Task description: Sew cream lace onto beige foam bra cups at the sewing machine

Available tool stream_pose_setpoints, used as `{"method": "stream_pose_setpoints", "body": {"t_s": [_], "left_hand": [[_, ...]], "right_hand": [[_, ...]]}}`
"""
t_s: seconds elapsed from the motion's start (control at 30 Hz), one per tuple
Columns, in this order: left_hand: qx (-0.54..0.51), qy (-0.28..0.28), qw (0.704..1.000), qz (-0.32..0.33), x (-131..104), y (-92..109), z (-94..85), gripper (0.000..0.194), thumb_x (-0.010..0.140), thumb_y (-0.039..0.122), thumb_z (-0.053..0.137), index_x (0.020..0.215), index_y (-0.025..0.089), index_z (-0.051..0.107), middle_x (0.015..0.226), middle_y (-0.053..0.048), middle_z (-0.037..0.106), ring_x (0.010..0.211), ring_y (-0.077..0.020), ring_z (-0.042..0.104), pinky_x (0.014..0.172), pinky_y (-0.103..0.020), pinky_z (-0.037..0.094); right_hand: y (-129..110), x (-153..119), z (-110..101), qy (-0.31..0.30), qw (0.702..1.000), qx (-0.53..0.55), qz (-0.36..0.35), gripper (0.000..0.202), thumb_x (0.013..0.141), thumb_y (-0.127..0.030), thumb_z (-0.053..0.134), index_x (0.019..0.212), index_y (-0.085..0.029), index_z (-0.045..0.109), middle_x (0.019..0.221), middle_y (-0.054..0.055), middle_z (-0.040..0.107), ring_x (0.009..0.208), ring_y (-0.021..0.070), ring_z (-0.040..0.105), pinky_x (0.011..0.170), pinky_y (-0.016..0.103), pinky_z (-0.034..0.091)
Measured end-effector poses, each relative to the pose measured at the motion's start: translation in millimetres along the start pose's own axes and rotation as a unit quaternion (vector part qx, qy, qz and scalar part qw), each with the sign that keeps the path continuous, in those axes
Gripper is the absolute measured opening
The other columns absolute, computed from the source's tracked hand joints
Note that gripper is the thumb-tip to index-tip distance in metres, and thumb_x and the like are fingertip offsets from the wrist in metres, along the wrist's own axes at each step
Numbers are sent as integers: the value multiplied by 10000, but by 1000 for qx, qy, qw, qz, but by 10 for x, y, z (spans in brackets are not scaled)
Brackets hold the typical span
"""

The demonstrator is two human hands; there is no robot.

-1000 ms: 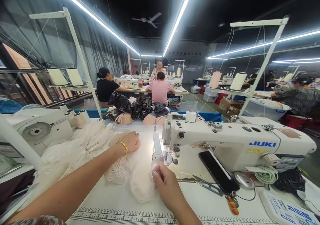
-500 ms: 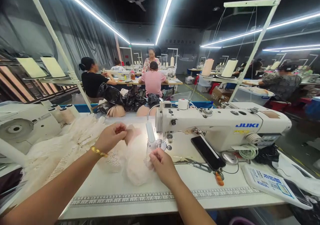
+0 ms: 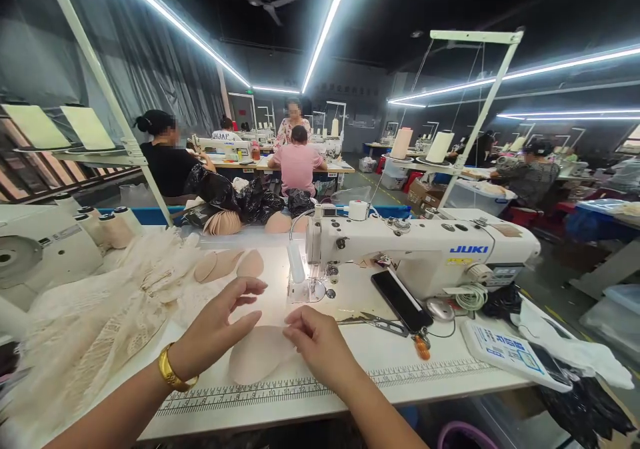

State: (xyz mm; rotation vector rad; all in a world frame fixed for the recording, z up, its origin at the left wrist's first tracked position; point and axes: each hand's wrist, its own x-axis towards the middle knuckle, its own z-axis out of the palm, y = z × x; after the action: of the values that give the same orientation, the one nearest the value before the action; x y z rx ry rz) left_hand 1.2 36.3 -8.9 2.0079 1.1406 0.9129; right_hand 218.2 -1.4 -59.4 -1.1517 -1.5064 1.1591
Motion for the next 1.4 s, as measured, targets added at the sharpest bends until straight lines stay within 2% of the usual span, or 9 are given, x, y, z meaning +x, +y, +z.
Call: {"method": "stream_pose_setpoints", "body": {"t_s": [0.17, 0.3, 0.4, 0.5, 0.6, 0.7, 0.87, 1.2, 1.4], "left_hand": [[70, -231, 964, 113, -22, 180, -26, 870, 703, 411, 842, 1492, 291, 496, 1521, -80, 518, 1451, -365, 398, 1189, -484, 381], [56, -343, 938, 13, -44, 144, 2, 230, 746, 294, 745, 962, 242, 682, 878, 25, 666, 849, -213, 614, 718, -264, 480], [44, -284, 958, -11, 4, 20, -35, 85, 817, 277, 643, 820, 217, 583, 725, 58, 579, 640, -141, 521, 564, -238, 352], [136, -98, 982, 86, 117, -133, -138, 77, 857, 246, 571, 805, 220, 520, 654, 56, 539, 577, -143, 481, 543, -254, 306], [287, 47, 917, 273, 210, -244, -258, 153, 918, 127, 464, 818, 215, 540, 660, 23, 560, 590, -173, 488, 624, -294, 377], [401, -21, 858, 320, 210, -259, -265, 140, 932, 225, 652, 817, 203, 575, 759, -12, 640, 687, -218, 562, 753, -371, 444], [367, -184, 860, 303, 269, -177, 71, 219, 851, 99, 769, 810, 202, 580, 843, 29, 693, 762, -192, 613, 729, -322, 449], [432, -124, 837, 314, 704, -624, 640, 259, 776, -2, 614, 644, 196, 509, 688, -23, 575, 605, -202, 512, 548, -329, 289], [372, -31, 845, 383, 628, -633, 662, 258, 838, -15, 502, 682, 189, 488, 708, -9, 546, 639, -192, 453, 663, -355, 364]], "right_hand": [[-338, -279, -79, -68, 967, -190, -155, 102, 1002, -253, 617, 1028, -260, 715, 927, 13, 758, 870, 203, 692, 810, 311, 503], [-520, -373, -260, -49, 919, -291, -261, 119, 1038, -236, 581, 1088, -256, 688, 952, 31, 775, 874, 210, 717, 781, 305, 522], [-538, -298, -319, 39, 883, -345, -315, 111, 1043, -221, 563, 1089, -234, 663, 827, 45, 745, 725, 209, 697, 658, 306, 520], [-428, -120, -243, 106, 851, -361, -367, 160, 1035, -165, 562, 1161, -243, 622, 828, 43, 746, 689, 195, 685, 620, 290, 525], [-181, 111, -135, 150, 802, -378, -438, 264, 998, -46, 533, 1197, -205, 601, 912, 64, 754, 778, 186, 685, 670, 277, 533], [118, 333, -143, 97, 765, -463, -438, 245, 961, 4, 495, 1003, -188, 641, 865, 41, 721, 735, 175, 625, 639, 272, 473], [421, 554, -390, -36, 743, -506, -437, 241, 975, -56, 550, 802, -209, 616, 823, -8, 705, 708, 155, 576, 616, 261, 435], [404, 457, -657, -46, 808, -465, -360, 293, 1002, -66, 505, 1169, -243, 668, 1021, 32, 714, 900, 189, 587, 765, 286, 500], [439, 451, -641, -56, 805, -495, -324, 238, 994, -81, 501, 852, -210, 643, 774, 3, 581, 732, 165, 477, 630, 273, 373]]}}
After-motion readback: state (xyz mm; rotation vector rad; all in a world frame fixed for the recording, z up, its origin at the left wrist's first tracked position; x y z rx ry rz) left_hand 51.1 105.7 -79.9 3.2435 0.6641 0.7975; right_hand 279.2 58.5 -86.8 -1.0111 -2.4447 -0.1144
